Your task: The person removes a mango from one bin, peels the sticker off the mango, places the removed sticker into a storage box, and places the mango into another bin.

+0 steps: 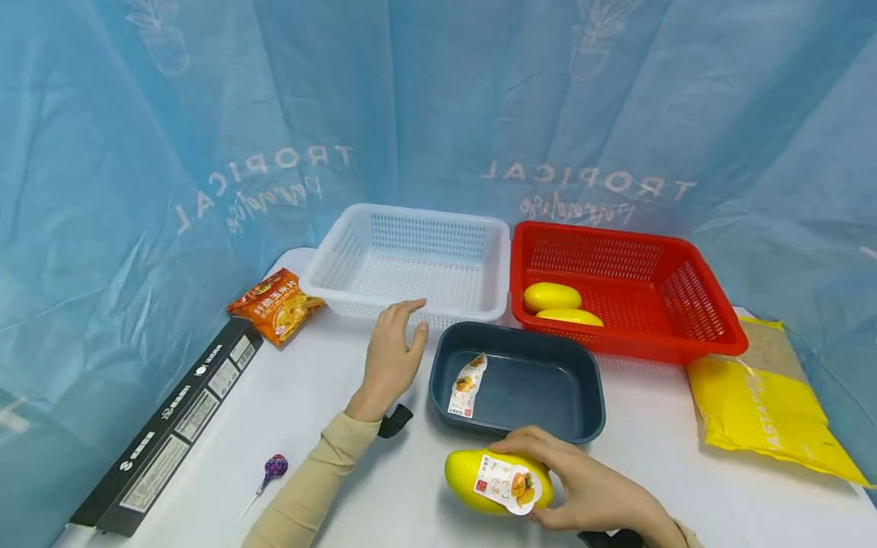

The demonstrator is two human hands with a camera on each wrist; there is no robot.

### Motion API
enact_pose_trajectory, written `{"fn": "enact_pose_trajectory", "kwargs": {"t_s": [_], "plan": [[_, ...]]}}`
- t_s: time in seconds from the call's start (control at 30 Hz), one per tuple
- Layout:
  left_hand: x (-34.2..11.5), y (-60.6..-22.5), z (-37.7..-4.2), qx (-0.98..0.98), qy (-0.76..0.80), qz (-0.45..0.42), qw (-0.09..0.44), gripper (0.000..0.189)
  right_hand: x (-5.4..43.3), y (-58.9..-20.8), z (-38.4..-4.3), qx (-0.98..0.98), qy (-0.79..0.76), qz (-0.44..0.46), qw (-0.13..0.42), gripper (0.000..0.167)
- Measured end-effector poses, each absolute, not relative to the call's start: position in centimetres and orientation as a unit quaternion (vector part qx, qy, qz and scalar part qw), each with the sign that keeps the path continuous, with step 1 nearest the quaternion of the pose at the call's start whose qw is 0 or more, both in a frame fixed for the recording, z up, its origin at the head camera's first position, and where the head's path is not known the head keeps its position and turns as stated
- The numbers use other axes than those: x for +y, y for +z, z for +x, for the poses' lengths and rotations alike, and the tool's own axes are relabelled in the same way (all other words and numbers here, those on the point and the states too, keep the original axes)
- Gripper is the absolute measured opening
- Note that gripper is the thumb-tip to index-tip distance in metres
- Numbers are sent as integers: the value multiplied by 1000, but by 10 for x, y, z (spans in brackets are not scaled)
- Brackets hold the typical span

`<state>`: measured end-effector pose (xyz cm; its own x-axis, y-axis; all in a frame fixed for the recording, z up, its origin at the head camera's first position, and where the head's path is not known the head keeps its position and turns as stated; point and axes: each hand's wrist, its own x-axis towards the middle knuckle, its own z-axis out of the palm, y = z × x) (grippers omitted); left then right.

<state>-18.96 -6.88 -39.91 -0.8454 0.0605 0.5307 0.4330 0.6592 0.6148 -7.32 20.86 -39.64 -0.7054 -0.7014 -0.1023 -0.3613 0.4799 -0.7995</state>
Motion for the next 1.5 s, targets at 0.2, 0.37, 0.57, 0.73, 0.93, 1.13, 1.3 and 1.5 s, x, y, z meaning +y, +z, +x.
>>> {"fn": "enact_pose_trajectory", "kwargs": {"t_s": [0.2,0.37,0.57,0.73,0.93,1.13,1.3,1.5], "plan": [[-50,-389,-167,-855,-364,-272,252,16,203,-407,-76,827,-389,-336,228,73],[-39,-391,-153,-843,-342,-354,216,13,204,-417,-78,827,-380,-351,221,71],[-30,-389,-139,-815,-331,-433,197,15,206,-422,-79,819,-389,-357,225,71],[-21,-387,-121,-811,-288,-483,162,11,209,-431,-78,822,-389,-355,216,73],[-10,-389,-102,-821,-212,-515,128,10,214,-443,-77,824,-400,-355,187,85],[-1,-396,-93,-822,-162,-524,152,13,213,-452,-81,805,-442,-336,206,78],[3,-406,-90,-819,-133,-524,195,14,213,-456,-81,812,-439,-326,203,75],[7,-412,-86,-822,-128,-509,219,18,213,-460,-79,813,-448,-306,210,78]]}}
